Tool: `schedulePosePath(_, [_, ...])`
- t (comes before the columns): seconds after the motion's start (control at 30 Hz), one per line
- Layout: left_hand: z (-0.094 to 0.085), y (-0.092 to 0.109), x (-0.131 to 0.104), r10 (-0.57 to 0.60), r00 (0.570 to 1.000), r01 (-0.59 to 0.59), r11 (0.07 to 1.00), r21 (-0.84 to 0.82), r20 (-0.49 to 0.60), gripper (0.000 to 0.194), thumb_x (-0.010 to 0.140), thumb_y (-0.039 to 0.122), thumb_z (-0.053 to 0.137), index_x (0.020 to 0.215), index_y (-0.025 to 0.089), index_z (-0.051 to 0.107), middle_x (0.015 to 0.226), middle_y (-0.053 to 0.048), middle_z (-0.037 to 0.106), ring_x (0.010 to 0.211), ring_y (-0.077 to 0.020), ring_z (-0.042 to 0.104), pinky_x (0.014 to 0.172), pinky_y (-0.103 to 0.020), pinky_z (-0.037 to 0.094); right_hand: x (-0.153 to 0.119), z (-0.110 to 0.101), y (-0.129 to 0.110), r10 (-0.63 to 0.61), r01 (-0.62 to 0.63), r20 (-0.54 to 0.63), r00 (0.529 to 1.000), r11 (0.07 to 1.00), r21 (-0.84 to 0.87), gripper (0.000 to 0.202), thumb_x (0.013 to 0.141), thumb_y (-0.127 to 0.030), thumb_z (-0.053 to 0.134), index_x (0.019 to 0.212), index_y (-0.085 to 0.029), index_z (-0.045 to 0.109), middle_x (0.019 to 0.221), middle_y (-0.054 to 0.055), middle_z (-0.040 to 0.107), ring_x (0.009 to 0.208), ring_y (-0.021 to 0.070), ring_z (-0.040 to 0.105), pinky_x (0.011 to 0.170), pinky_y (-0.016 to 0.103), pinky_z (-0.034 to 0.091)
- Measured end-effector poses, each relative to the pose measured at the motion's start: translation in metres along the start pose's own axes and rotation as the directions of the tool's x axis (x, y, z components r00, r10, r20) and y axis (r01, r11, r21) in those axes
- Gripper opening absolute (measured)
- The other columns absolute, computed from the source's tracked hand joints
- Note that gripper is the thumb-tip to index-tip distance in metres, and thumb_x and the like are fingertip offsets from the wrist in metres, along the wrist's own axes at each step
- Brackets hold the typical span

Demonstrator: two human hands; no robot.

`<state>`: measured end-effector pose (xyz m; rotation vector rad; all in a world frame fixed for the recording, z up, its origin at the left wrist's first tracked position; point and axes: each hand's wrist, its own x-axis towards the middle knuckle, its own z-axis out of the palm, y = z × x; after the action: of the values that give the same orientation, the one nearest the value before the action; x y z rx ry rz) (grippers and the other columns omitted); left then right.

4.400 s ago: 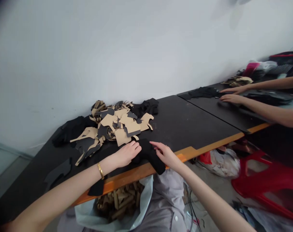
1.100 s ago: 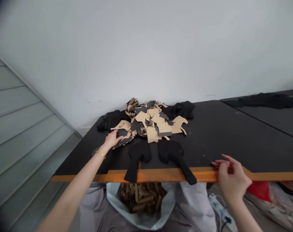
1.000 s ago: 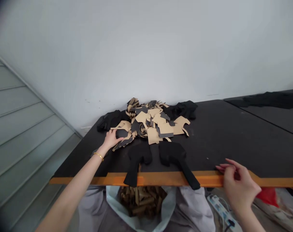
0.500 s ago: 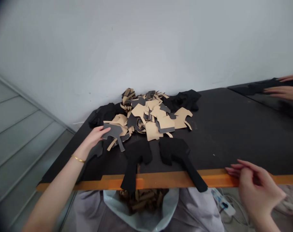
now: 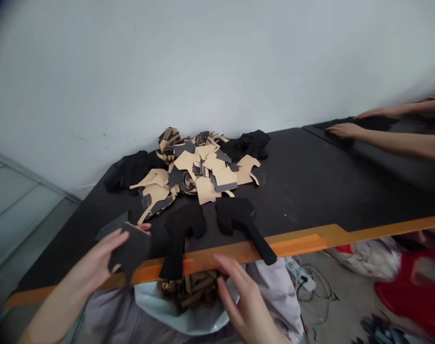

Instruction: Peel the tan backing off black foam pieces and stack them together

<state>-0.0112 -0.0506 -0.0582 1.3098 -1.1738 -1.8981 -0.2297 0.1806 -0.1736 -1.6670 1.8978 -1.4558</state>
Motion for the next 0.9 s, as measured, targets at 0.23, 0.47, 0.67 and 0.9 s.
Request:
schedulePosePath(0.23, [0.040, -0.053, -0.005, -0.093, 0.988, 0.110, 0.984, -0.138, 0.126, 0.058, 0.069, 0.038, 0.078, 0.121, 0.019, 0.063, 0.117, -0.009, 0.068, 0.118, -0.0274, 0.059, 0.100, -0.032, 0.050, 0.084, 0.049, 0.003, 0.329, -0.320, 0.074, 0.941, 0.802, 0.504, 0.068, 0.093, -0.051, 0.046, 0.151, -0.024, 0.026, 0.158, 0.004, 0.018, 0.147, 0.0207, 0.012, 0.119, 0.044, 0.014])
schedulePosePath(0.47, [0.057, -0.056, -0.012, -0.123, 0.987, 0.137, 0.981, -0.139, 0.104, 0.061, 0.067, 0.038, 0.080, 0.122, 0.020, 0.061, 0.115, -0.009, 0.069, 0.114, -0.0270, 0.062, 0.098, -0.033, 0.051, 0.116, 0.063, 0.009, 0.333, -0.317, 0.070, 0.940, 0.782, 0.537, 0.073, 0.089, -0.055, 0.050, 0.149, -0.017, 0.033, 0.154, 0.007, 0.028, 0.145, 0.0217, 0.022, 0.121, 0.042, 0.015])
schedulePosePath(0.67, [0.052, -0.058, -0.011, -0.134, 0.990, 0.137, 0.989, -0.062, 0.042, 0.077, 0.062, 0.045, 0.082, 0.130, 0.022, 0.054, 0.114, -0.008, 0.070, 0.112, -0.0271, 0.063, 0.095, -0.033, 0.053, 0.123, 0.064, 0.005, 0.336, -0.339, 0.105, 0.936, 0.782, 0.523, 0.070, 0.089, -0.049, 0.050, 0.148, -0.014, 0.035, 0.152, 0.009, 0.032, 0.142, 0.0235, 0.029, 0.119, 0.043, 0.020])
schedulePosePath(0.9, [0.040, -0.052, -0.008, -0.170, 0.985, 0.170, 0.985, 0.003, -0.031, 0.083, 0.053, 0.051, 0.084, 0.127, 0.025, 0.056, 0.116, -0.006, 0.069, 0.117, -0.0281, 0.060, 0.093, -0.032, 0.056, 0.115, 0.046, -0.012, 0.281, -0.300, 0.113, 0.953, 0.821, 0.485, 0.063, 0.092, -0.038, 0.049, 0.149, -0.019, 0.032, 0.155, 0.005, 0.024, 0.145, 0.0199, 0.020, 0.119, 0.041, 0.020])
